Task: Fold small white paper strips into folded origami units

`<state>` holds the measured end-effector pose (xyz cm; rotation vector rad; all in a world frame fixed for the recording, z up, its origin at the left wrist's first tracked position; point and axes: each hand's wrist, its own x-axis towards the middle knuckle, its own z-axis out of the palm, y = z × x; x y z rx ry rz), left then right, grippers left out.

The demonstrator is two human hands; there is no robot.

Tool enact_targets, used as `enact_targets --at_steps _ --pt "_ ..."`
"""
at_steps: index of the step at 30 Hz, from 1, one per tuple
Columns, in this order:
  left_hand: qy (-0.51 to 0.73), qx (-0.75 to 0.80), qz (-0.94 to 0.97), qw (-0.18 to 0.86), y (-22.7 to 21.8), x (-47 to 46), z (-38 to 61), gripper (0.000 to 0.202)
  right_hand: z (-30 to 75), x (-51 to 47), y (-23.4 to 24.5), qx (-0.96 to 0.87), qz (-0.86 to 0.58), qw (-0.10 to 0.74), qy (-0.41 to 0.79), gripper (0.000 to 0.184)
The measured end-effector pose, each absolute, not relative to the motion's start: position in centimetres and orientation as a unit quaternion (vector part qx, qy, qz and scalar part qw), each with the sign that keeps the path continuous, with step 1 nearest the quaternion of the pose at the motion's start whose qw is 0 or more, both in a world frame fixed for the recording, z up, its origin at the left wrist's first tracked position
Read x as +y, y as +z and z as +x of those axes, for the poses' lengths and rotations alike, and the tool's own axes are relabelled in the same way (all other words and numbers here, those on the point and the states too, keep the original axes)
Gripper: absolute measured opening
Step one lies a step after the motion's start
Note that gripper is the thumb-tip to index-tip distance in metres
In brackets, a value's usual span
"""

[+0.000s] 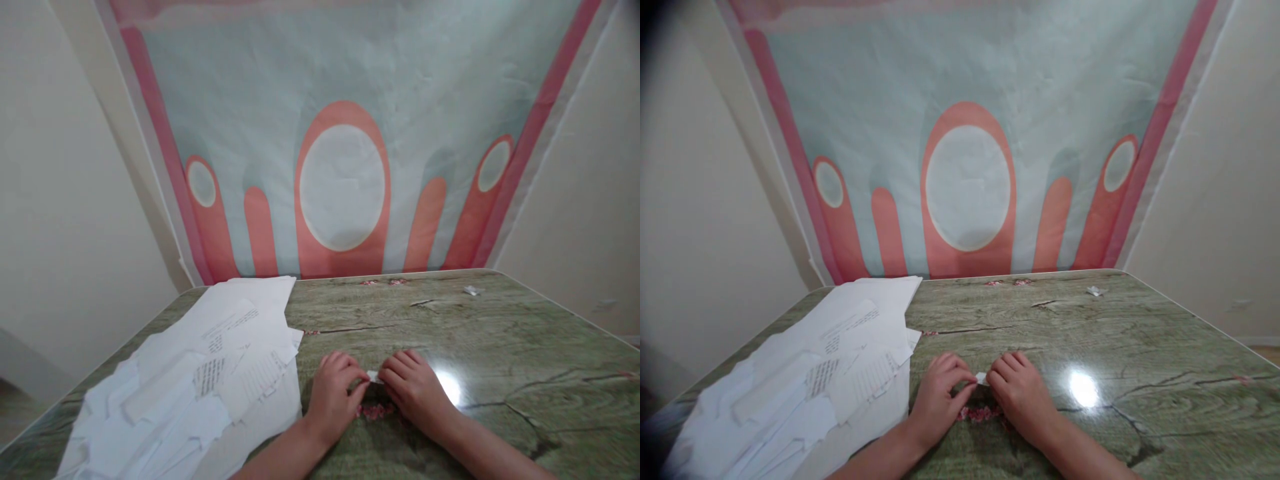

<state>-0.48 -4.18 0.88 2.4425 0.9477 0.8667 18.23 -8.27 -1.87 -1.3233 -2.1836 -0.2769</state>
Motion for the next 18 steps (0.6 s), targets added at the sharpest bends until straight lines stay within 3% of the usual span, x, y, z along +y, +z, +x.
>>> enact_targets --at_steps 6,18 --pt "0.263 0.325 0.898 0.135 0.59 -3.92 -0.61 0.006 18.09 -8.55 -1.58 -0.836 -0.492 0.224 -0.099 0.019" --pt "0.219 0.325 0.907 0.155 0.29 -3.71 -0.8 0.003 18.26 -8.46 -1.89 -0.826 -0.517 0.225 0.004 0.02"
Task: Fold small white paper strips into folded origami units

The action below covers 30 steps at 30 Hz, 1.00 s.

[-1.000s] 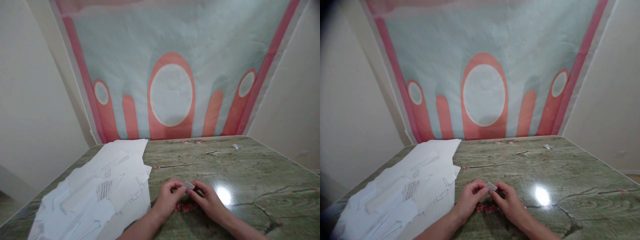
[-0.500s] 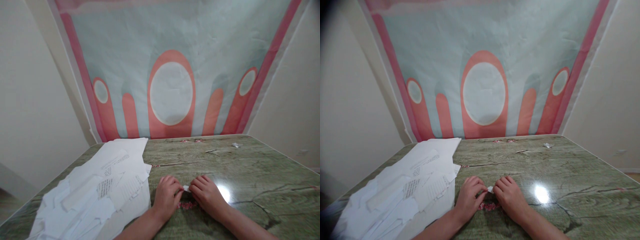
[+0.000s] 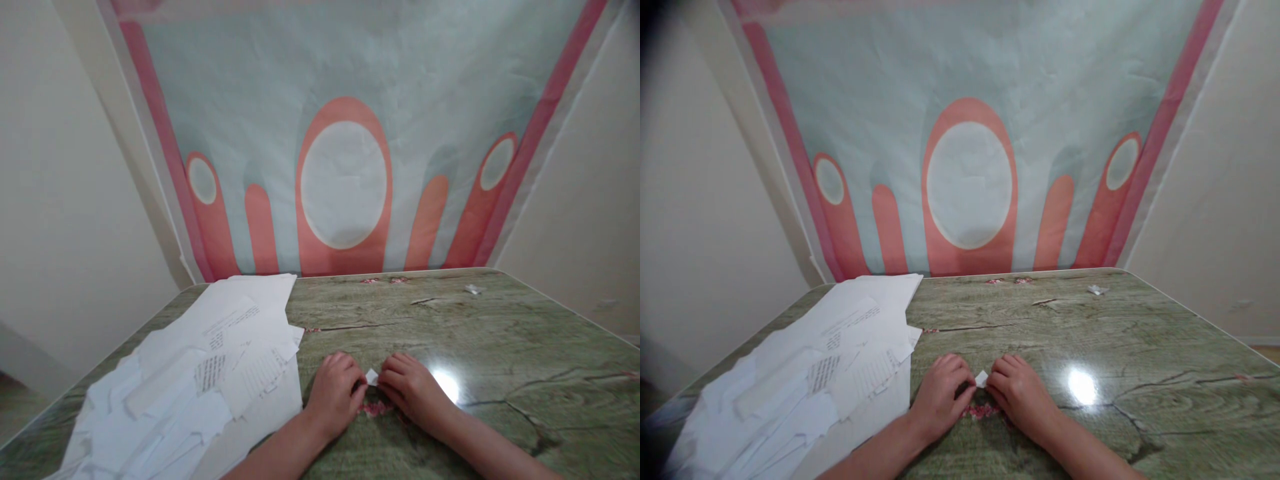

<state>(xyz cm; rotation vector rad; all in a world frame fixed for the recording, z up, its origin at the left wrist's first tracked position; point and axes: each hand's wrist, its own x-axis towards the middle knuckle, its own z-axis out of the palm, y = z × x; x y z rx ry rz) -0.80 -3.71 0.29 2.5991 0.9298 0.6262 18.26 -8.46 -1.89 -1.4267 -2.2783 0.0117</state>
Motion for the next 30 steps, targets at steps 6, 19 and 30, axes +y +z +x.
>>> enact_targets --at_steps 6,19,30 --pt "0.224 0.336 0.897 0.179 0.5 -3.8 -0.7 0.008 18.4 -8.5 -1.4 -0.809 -0.521 0.257 0.085 0.02" --pt "0.249 0.393 0.849 0.248 -0.5 -2.6 -0.5 0.005 19.3 -7.8 -0.7 -0.718 -0.507 0.36 0.314 0.024" --pt "0.244 0.395 0.85 0.249 -0.3 -2.6 -0.6 0.006 19.0 -8.1 -0.3 -0.713 -0.493 0.383 0.32 0.021"
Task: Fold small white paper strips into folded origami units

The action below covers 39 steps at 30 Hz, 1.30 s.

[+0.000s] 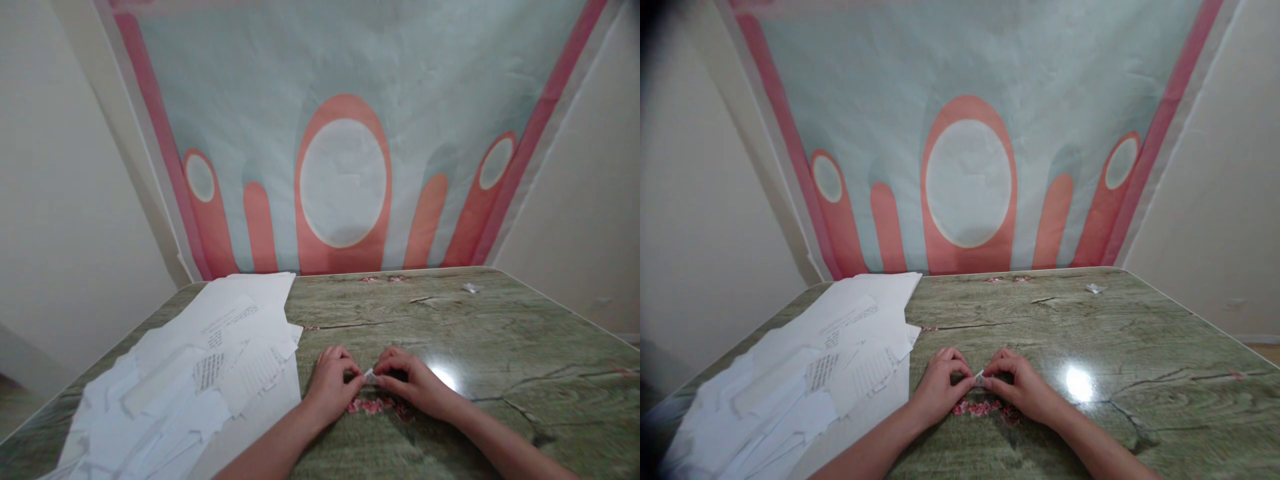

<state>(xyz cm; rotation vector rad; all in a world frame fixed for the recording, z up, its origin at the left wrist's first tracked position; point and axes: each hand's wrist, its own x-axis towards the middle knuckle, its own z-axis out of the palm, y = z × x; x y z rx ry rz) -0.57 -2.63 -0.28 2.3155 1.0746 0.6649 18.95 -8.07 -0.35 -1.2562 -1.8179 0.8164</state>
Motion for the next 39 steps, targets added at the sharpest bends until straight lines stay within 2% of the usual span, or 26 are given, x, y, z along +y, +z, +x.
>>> enact_targets --at_steps 7,20,27,39 --pt "0.243 0.373 0.856 0.264 -0.2 -2.6 -0.6 0.001 18.8 -8.0 -0.7 -0.719 -0.497 0.371 0.313 0.022" --pt "0.227 0.353 0.863 0.281 -0.1 -2.6 -0.7 0.01 18.8 -7.8 -1.1 -0.72 -0.518 0.358 0.291 0.021" --pt "0.219 0.355 0.859 0.296 -0.2 -2.3 -0.5 0.008 18.8 -7.8 -1.1 -0.721 -0.524 0.347 0.291 0.021" --pt "0.225 0.385 0.863 0.237 -0.5 -2.9 -0.2 0.008 18.8 -7.3 -1.5 -0.727 -0.539 0.33 0.268 0.018"
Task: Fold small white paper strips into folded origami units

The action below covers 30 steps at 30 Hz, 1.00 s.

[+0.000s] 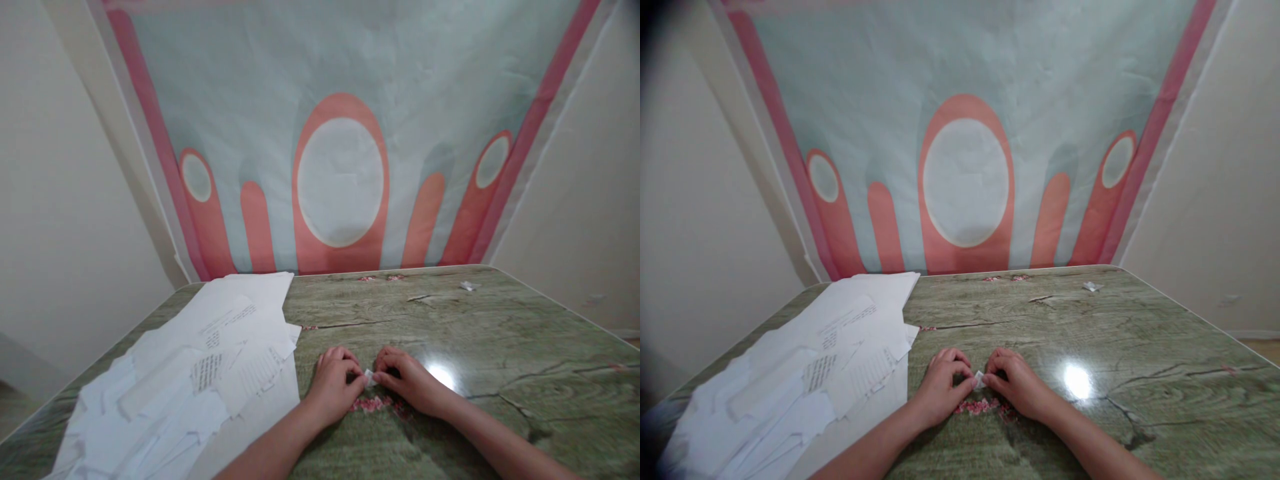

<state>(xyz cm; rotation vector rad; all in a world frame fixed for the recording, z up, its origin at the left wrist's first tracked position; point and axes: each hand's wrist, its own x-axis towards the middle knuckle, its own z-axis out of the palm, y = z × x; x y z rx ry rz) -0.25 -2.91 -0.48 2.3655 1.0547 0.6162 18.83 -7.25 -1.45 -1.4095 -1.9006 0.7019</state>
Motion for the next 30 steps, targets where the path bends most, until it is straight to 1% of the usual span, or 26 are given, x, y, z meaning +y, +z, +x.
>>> enact_targets --at_steps 8,21,30 --pt "0.237 0.405 0.854 0.227 -0.59 -3.08 -0.05 0.007 18.76 -7.12 -1.74 -0.729 -0.551 0.323 0.244 0.019" --pt "0.229 0.424 0.847 0.223 -0.31 -3.19 0.01 0.006 18.34 -7.08 -1.87 -0.717 -0.587 0.305 0.22 0.015" --pt "0.226 0.421 0.851 0.218 -0.37 -3.17 -0.09 0.01 18.08 -7.19 -1.72 -0.71 -0.605 0.292 0.209 0.012"
